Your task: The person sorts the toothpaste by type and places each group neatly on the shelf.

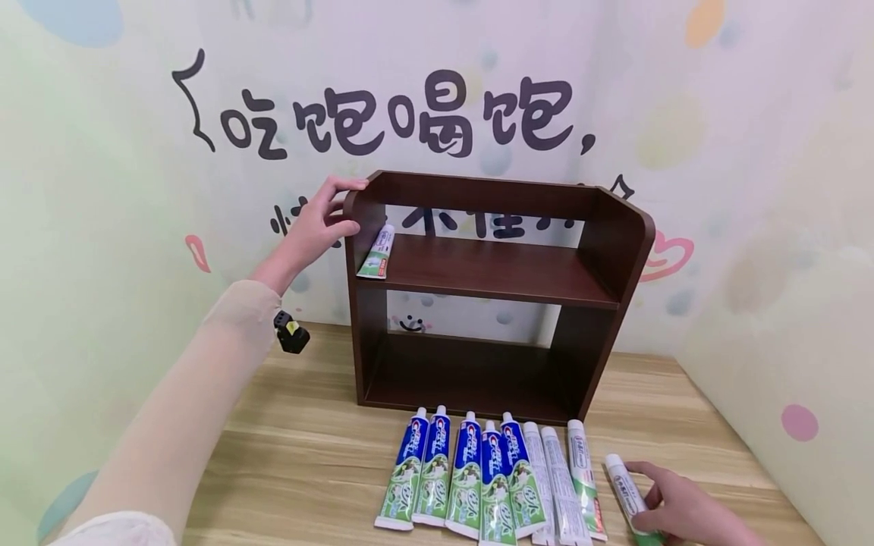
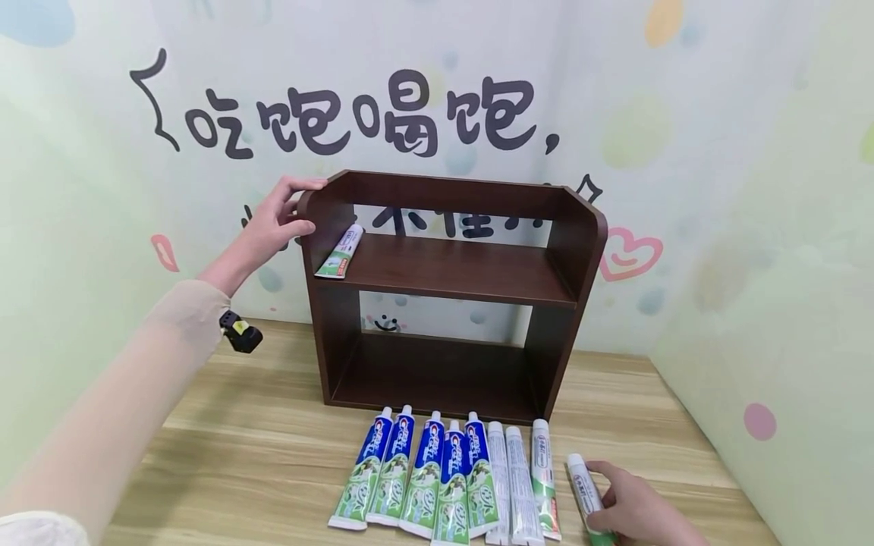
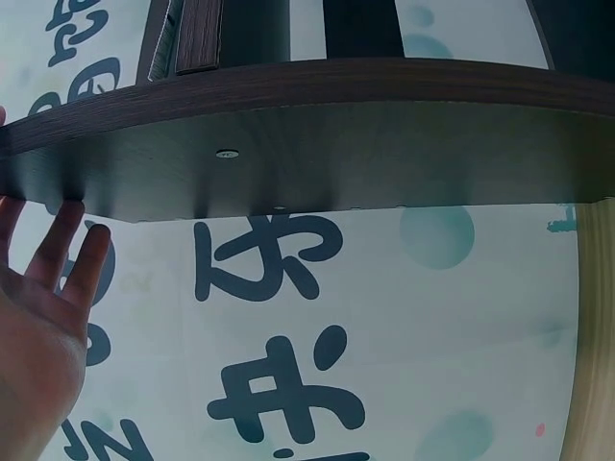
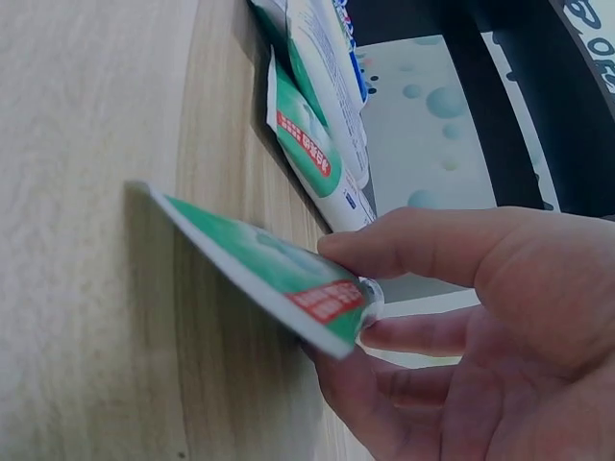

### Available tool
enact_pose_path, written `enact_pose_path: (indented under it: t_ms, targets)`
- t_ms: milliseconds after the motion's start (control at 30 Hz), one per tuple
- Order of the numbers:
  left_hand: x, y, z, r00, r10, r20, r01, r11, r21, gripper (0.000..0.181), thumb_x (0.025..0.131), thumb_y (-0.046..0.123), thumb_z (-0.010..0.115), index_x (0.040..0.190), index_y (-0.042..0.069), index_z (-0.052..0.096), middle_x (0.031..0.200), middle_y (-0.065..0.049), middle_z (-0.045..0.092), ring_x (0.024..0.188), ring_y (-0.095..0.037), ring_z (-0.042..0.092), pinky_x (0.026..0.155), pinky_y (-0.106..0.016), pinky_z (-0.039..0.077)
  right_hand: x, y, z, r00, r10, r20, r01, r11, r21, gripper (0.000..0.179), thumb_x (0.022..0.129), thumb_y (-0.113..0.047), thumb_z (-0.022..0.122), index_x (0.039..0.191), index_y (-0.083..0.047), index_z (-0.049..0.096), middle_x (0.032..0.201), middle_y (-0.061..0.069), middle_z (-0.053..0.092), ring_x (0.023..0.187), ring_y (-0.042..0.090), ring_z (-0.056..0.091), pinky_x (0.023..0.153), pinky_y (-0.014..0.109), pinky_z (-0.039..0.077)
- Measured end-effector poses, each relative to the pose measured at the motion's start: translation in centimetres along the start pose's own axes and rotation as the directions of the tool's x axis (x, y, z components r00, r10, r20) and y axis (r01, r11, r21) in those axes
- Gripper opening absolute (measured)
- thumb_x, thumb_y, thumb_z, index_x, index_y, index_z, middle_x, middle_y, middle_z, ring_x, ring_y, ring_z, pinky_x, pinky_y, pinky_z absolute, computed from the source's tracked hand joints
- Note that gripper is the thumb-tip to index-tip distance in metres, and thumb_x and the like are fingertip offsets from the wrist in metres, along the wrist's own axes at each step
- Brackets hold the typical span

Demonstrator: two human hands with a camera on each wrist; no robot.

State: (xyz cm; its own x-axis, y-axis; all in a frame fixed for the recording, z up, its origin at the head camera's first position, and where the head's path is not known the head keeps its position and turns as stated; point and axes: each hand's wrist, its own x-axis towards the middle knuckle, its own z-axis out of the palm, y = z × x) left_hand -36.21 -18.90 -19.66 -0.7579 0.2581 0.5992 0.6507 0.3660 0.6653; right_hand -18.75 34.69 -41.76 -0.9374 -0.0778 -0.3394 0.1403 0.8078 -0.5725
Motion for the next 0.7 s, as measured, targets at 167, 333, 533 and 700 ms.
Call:
enact_pose_path:
  t_ms: [167,333,533,700]
  targets:
    - [0.0,-0.1,0.1,1.000,0.008,0.000,-0.008,1.000,-0.008,0.050,0.093,0.003,0.056,0.140,0.013,0.043,0.155,-0.001,0.041,0.139,-0.035,0.044,0.101,-0.053,0.049,0.1,0.1,-0.1,1.000,-0.011,0.012,0.011,1.000,0.006,0.075,0.080,-0.017,0.078,0.144,-0.001,0.042,0.089,0.008,0.059,0.074,0.020,0.057,0.062,0.033,0.051]
    - [0.1,-0.2,0.2,1.000,0.011,-0.001,-0.011,1.000,-0.004,0.050,0.093,0.004,0.057,0.140,0.014,0.043,0.155,0.000,0.041,0.139,-0.034,0.045,0.102,-0.051,0.050,0.2,0.7,-0.1,0.999,-0.025,0.026,0.024,1.000,0.019,0.074,0.081,-0.019,0.077,0.144,-0.002,0.042,0.090,0.007,0.059,0.075,0.020,0.056,0.064,0.033,0.048]
    - [0.1,-0.3,0.1,1.000,0.013,-0.006,-0.013,1.000,0.000,0.051,0.092,0.003,0.057,0.140,0.014,0.043,0.155,-0.001,0.041,0.139,-0.035,0.045,0.104,-0.053,0.047,0.5,1.0,-0.2,0.998,-0.048,0.041,0.047,0.998,0.031,0.076,0.081,-0.020,0.077,0.144,0.000,0.041,0.090,0.008,0.059,0.075,0.021,0.056,0.063,0.034,0.050]
    - [0.1,-0.2,0.0,1.000,0.004,-0.002,-0.004,1.000,-0.006,0.051,0.092,0.003,0.057,0.140,0.016,0.043,0.155,0.000,0.041,0.139,-0.034,0.044,0.105,-0.055,0.047,0.6,1.1,-0.3,0.998,-0.041,0.054,0.038,0.998,0.055,0.076,0.082,-0.020,0.076,0.145,0.001,0.039,0.092,0.009,0.060,0.077,0.021,0.057,0.065,0.036,0.051]
